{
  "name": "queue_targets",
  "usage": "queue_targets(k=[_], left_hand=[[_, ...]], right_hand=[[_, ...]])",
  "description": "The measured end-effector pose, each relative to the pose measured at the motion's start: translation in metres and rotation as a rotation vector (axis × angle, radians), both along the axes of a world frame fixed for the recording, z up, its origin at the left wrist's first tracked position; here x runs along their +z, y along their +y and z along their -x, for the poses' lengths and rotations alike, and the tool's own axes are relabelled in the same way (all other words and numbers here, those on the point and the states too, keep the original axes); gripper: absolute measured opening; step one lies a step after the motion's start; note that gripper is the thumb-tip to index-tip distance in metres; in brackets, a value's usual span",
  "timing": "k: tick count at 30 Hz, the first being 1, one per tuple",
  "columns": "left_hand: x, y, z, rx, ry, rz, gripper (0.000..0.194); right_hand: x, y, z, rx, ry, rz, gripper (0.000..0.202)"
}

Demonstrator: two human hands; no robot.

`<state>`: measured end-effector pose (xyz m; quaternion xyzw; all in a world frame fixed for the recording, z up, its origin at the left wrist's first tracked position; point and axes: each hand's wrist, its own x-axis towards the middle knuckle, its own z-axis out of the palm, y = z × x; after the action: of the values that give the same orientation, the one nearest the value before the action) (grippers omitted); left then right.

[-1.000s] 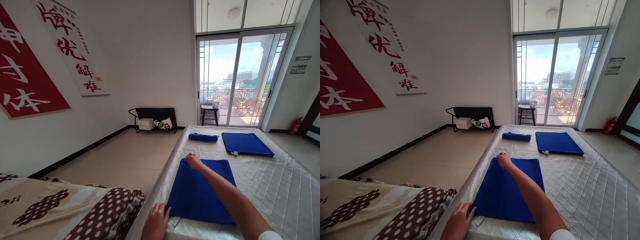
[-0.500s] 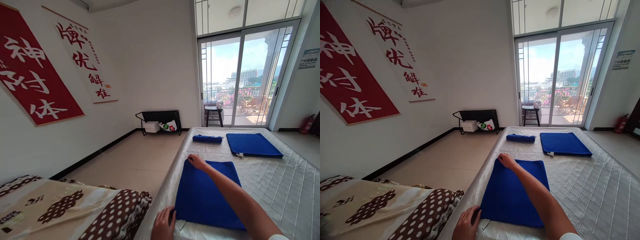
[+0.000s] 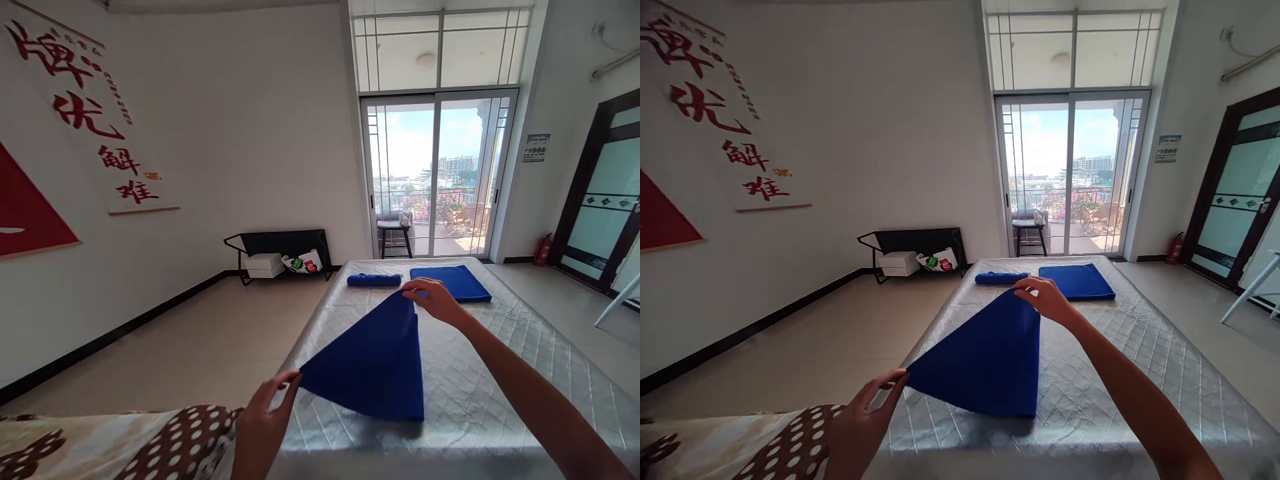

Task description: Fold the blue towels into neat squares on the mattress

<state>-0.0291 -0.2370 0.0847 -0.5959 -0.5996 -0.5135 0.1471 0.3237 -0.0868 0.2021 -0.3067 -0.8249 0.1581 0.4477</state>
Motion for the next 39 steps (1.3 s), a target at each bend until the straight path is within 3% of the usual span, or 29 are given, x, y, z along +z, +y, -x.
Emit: queue_targets(k=[4,7,10,14,18,25,34,39], left_hand=[[0.067,0.011,-0.027,-0.048,0.202,-0.204,0.035],[0.108,0.017,-0.047,-0.084,0.300,-0.276,0.029],[0.138,0.020,-0.066,-0.094,0.359,-0.363,0.024],[0.163,0.021,-0.085,-0.128,0.424,-0.431,0.024],[0.175,0.020,-0.099,-0.151,0.446,-0.364,0.027],[0.180,0.016,-0.112,-0.192,0.477,-0.283,0.035],[0.180,0.004,-0.112,-0.183,0.468,-0.237,0.039],[0.185,-0.007,-0.122,-0.268,0.444,-0.180,0.041]], right_hand=[[0.027,-0.035,-0.045,-0.172,0.174,0.005,0.033],[0.038,-0.059,-0.073,-0.270,0.264,-0.024,0.036],[0.044,-0.083,-0.094,-0.367,0.324,-0.082,0.040],[0.046,-0.112,-0.112,-0.488,0.357,-0.169,0.041],[0.045,-0.128,-0.124,-0.543,0.362,-0.182,0.042],[0.037,-0.138,-0.137,-0.611,0.374,-0.131,0.043],[0.037,-0.163,-0.143,-0.688,0.339,-0.280,0.043],[0.040,-0.170,-0.152,-0.765,0.358,-0.337,0.043]])
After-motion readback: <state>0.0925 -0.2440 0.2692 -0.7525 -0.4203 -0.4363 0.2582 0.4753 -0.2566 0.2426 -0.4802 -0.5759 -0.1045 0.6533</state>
